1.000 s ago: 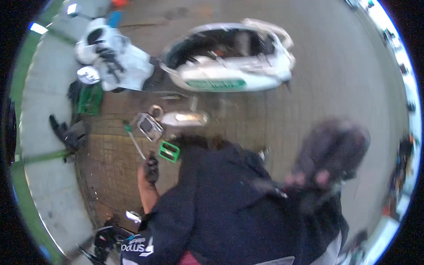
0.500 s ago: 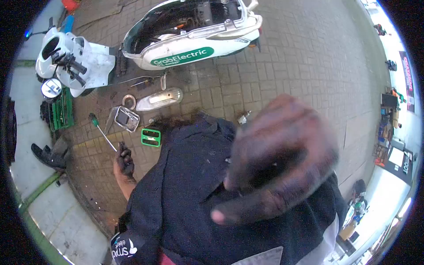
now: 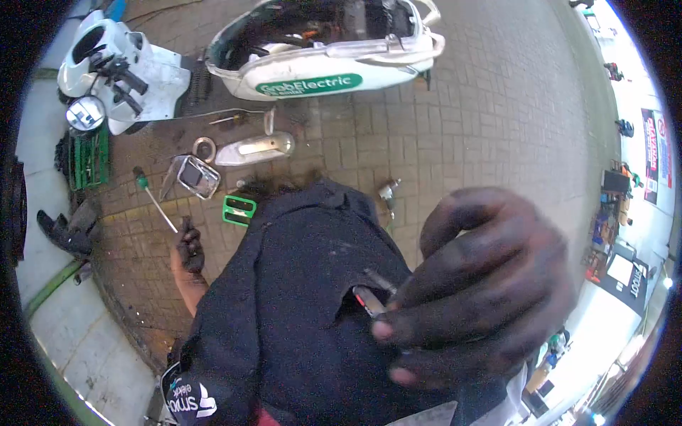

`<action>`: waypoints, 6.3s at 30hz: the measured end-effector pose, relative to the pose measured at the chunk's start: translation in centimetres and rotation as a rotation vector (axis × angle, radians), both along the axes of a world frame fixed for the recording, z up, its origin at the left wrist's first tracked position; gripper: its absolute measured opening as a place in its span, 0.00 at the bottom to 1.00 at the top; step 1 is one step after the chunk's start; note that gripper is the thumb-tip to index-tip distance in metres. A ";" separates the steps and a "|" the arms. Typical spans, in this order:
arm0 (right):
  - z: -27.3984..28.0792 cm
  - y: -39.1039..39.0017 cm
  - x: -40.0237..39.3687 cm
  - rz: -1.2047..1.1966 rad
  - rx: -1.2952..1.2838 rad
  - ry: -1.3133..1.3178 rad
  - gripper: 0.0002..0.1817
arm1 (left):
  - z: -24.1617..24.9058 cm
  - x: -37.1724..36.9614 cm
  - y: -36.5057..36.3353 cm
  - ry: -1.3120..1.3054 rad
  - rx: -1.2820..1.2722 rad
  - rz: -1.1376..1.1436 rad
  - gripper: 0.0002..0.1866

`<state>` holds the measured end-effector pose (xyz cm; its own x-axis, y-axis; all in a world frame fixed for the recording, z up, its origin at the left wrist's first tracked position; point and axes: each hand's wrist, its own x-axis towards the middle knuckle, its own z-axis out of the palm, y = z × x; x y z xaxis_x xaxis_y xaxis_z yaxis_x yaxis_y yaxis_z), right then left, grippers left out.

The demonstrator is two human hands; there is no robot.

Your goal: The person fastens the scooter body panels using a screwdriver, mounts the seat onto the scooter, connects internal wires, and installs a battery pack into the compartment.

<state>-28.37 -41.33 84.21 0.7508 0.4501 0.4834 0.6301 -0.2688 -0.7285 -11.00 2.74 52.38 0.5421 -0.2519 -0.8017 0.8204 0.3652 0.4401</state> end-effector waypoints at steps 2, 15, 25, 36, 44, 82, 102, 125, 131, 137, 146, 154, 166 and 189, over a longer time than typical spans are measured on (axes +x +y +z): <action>-0.5 1.5 0.8 -0.038 -0.158 0.011 0.07 | 0.2 0.4 -0.4 0.001 0.114 -0.028 0.08; 1.8 7.0 2.9 -0.335 -0.274 0.121 0.12 | -0.8 4.4 -1.1 -0.060 0.065 -0.109 0.07; 3.7 10.8 4.8 -0.483 -0.421 0.259 0.10 | -1.8 7.8 -2.0 -0.088 0.046 -0.198 0.09; -1.6 5.6 8.8 -0.293 0.105 0.559 0.18 | -1.3 9.1 -4.3 -0.157 0.153 -0.543 0.13; -17.3 7.4 21.1 -0.870 -1.047 -0.258 0.19 | 5.3 9.9 -7.9 -0.685 0.281 -1.212 0.16; -14.5 11.7 4.6 -1.049 -0.123 0.900 0.20 | 3.0 15.3 -12.0 -0.242 -0.411 -0.243 0.11; -16.8 10.7 7.1 -0.927 -0.094 0.860 0.20 | 5.1 15.5 -12.9 -0.142 -0.773 0.160 0.11; -20.2 7.6 7.6 -0.785 0.296 1.049 0.23 | 9.4 17.6 -20.7 -0.275 -0.568 0.153 0.12; -19.9 7.2 13.0 -0.628 0.007 0.958 0.25 | 11.7 22.5 -23.3 -0.494 -0.736 0.004 0.11; -22.4 6.9 19.2 -0.500 -0.021 0.850 0.24 | 9.9 24.3 -23.0 -0.578 -0.622 0.064 0.14; -33.8 2.5 29.2 -0.262 0.151 0.903 0.26 | -9.9 11.3 -18.1 -0.488 0.133 -0.326 0.22; -42.3 -0.3 36.8 -0.021 0.248 1.117 0.25 | -12.5 12.0 -26.3 -0.557 0.487 -0.289 0.24; -56.1 -9.5 53.6 -0.429 0.425 1.321 0.25 | -25.1 20.0 -23.6 -0.629 0.607 -0.317 0.17; -62.7 -15.5 57.2 -0.655 0.639 1.227 0.14 | -27.5 27.6 -28.5 -0.686 0.639 -0.508 0.21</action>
<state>28.80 -56.88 21.52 0.7970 -0.1453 -0.5862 -0.5291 0.3000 -0.7937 16.61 -25.76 24.93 0.8774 -0.2158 -0.4284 0.3160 -0.4121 0.8546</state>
